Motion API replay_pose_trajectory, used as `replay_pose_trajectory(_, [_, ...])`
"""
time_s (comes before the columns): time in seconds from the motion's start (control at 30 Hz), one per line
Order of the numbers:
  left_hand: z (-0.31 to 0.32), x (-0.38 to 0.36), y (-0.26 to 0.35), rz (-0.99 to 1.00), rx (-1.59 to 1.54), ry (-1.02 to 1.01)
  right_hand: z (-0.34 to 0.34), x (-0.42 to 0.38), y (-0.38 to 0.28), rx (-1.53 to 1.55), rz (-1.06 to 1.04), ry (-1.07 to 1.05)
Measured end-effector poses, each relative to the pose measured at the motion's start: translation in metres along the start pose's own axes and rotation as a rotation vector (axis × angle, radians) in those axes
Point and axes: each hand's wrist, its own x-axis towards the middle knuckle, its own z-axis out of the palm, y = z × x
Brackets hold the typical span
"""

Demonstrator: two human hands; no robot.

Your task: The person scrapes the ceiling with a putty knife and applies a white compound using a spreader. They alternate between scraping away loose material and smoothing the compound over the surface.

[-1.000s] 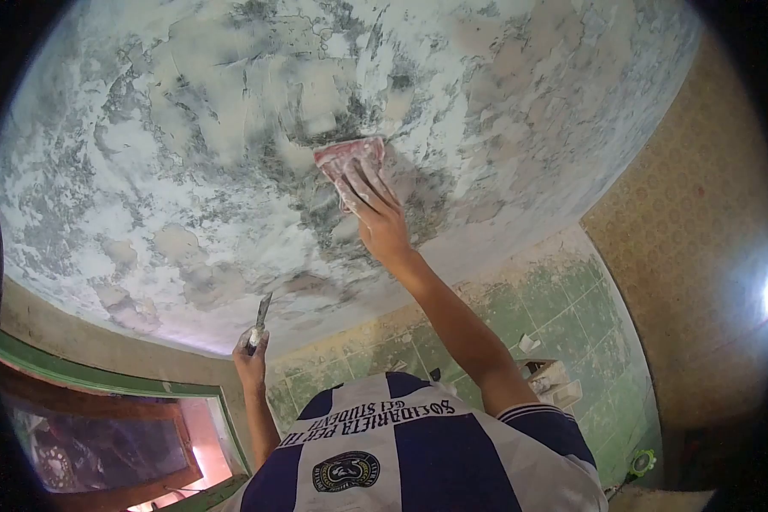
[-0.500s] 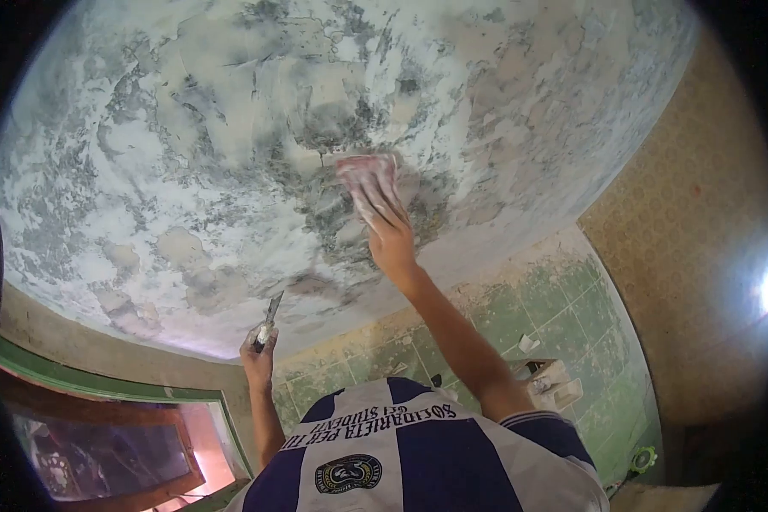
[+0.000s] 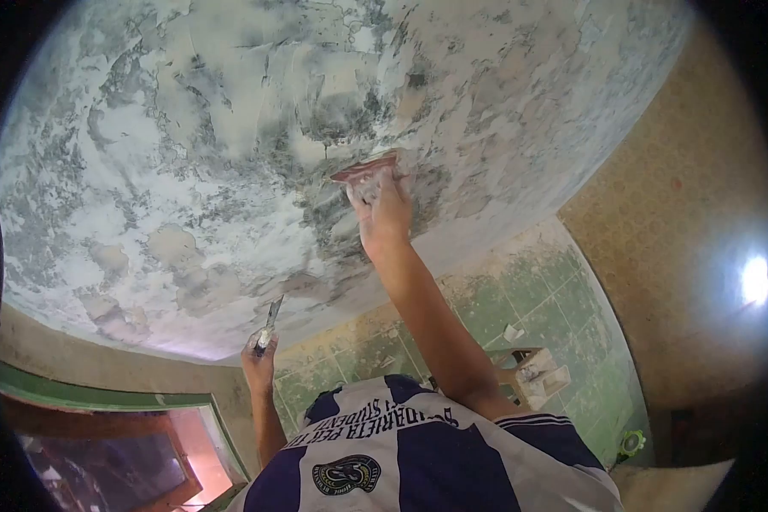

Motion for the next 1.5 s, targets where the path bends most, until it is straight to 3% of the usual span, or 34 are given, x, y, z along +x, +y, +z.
replay_pose_trajectory(0.07, [0.001,0.003,-0.003,-0.028,-0.042,-0.002,0.019,0.001,-0.003,0.001,0.002,0.006])
replay_pose_trajectory(0.13, [-0.002,0.008,-0.019,-0.012,-0.027,-0.023,0.044,0.0,-0.008,-0.279,0.013,0.003])
replay_pose_trajectory(0.23, [-0.007,0.015,-0.043,0.016,-0.041,-0.06,0.07,0.001,-0.018,-0.393,0.046,-0.008])
replay_pose_trajectory(0.3, [-0.012,0.022,-0.051,0.02,-0.07,-0.091,0.076,0.017,-0.031,-0.308,0.051,-0.017])
replay_pose_trajectory(0.37, [-0.017,0.026,-0.054,-0.038,0.084,-0.107,0.09,0.017,-0.052,-0.305,0.089,-0.206])
replay_pose_trajectory(0.6, [-0.021,0.045,-0.04,-0.009,0.061,-0.214,0.124,-0.017,-0.103,-0.301,-0.083,-0.421])
replay_pose_trajectory(0.67, [-0.019,0.051,-0.051,0.067,0.042,-0.187,0.103,-0.036,-0.111,-0.394,-0.079,-0.46])
replay_pose_trajectory(0.73, [-0.022,0.049,-0.034,0.01,0.046,-0.197,0.085,-0.056,-0.104,-0.487,-0.064,-0.498])
replay_pose_trajectory(0.83, [-0.019,0.043,-0.025,-0.03,-0.005,-0.214,0.056,-0.065,-0.085,-0.52,-0.111,-0.327])
replay_pose_trajectory(0.93, [-0.022,0.035,-0.023,-0.005,-0.016,-0.239,0.037,-0.056,-0.062,-0.628,-0.253,-0.249])
replay_pose_trajectory(1.0, [-0.024,0.031,-0.025,0.064,0.012,-0.246,0.045,-0.062,-0.049,-1.33,-0.547,-0.052])
replay_pose_trajectory(1.03, [-0.027,0.027,-0.02,0.066,0.023,-0.241,0.043,-0.053,-0.038,-1.318,-0.541,-0.054])
replay_pose_trajectory(1.1, [-0.036,0.021,-0.012,-0.01,0.038,-0.239,0.03,-0.018,-0.012,-1.319,-1.354,-0.337])
replay_pose_trajectory(1.17, [-0.047,0.019,-0.018,-0.007,0.08,-0.223,0.02,0.002,0.004,-1.33,-1.391,-0.414])
replay_pose_trajectory(1.23, [-0.057,0.017,-0.019,-0.002,0.114,-0.202,0.006,0.02,0.022,-1.663,-1.519,-0.374])
replay_pose_trajectory(1.27, [-0.062,0.014,-0.019,0.003,0.122,-0.182,-0.008,0.027,0.034,-1.654,-1.517,-0.376])
replay_pose_trajectory(1.37, [-0.07,0.01,-0.041,0.003,0.094,-0.115,-0.042,0.041,0.057,-1.712,-1.403,-0.429])
replay_pose_trajectory(1.5, [-0.079,0.002,-0.053,-0.025,0.058,-0.065,-0.078,0.002,0.048,-1.691,-1.283,-0.451])
